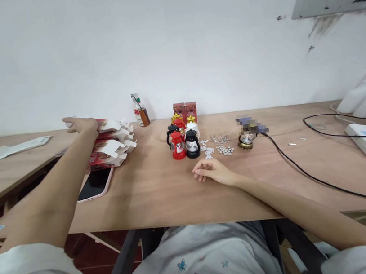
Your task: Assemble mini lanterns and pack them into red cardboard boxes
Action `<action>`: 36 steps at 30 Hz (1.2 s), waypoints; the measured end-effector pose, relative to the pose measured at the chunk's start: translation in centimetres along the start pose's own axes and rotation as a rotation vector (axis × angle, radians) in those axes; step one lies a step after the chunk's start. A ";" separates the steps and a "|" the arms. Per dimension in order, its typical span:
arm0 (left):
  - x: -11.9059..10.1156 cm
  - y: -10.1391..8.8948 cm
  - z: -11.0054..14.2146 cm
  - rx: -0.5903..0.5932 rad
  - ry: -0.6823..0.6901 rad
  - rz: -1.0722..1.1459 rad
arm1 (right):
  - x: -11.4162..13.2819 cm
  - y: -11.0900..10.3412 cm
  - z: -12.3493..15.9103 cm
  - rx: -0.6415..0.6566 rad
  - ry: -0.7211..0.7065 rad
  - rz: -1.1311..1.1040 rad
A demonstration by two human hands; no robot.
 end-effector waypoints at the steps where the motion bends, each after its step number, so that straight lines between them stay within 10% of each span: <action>1: 0.2 -0.1 0.1 -0.109 -0.033 -0.069 | 0.0 0.0 0.0 -0.047 -0.017 0.013; 5: 0.2 -0.1 0.1 -0.302 -0.074 -0.248 | 0.5 0.0 0.3 -0.259 -0.128 0.110; 14: -3.4 1.6 1.3 -0.166 0.211 -0.390 | 1.6 -5.8 1.2 -0.939 -0.420 1.115; 19: -4.0 2.8 10.8 0.188 0.780 -0.442 | 0.7 -10.3 1.2 -1.219 0.091 1.369; 25: -1.2 3.1 24.3 0.943 1.526 -0.328 | -0.9 -11.5 1.6 -1.016 0.329 1.370; 29: 0.0 4.3 29.1 1.343 1.191 -0.292 | -0.3 -11.8 1.6 -1.099 0.068 1.260; 36: 1.3 5.7 30.3 1.171 -0.072 0.131 | 2.2 -7.7 1.8 -0.989 -0.520 0.815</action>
Point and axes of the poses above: each hand's wrist, its own z-axis away from the middle knuckle, its own y-axis out of the palm, x = y × z, the point moved 1 cm from there along -z, towards the middle knuckle, and after that the axes turned 10 degrees about z, right-handed, at the moved point
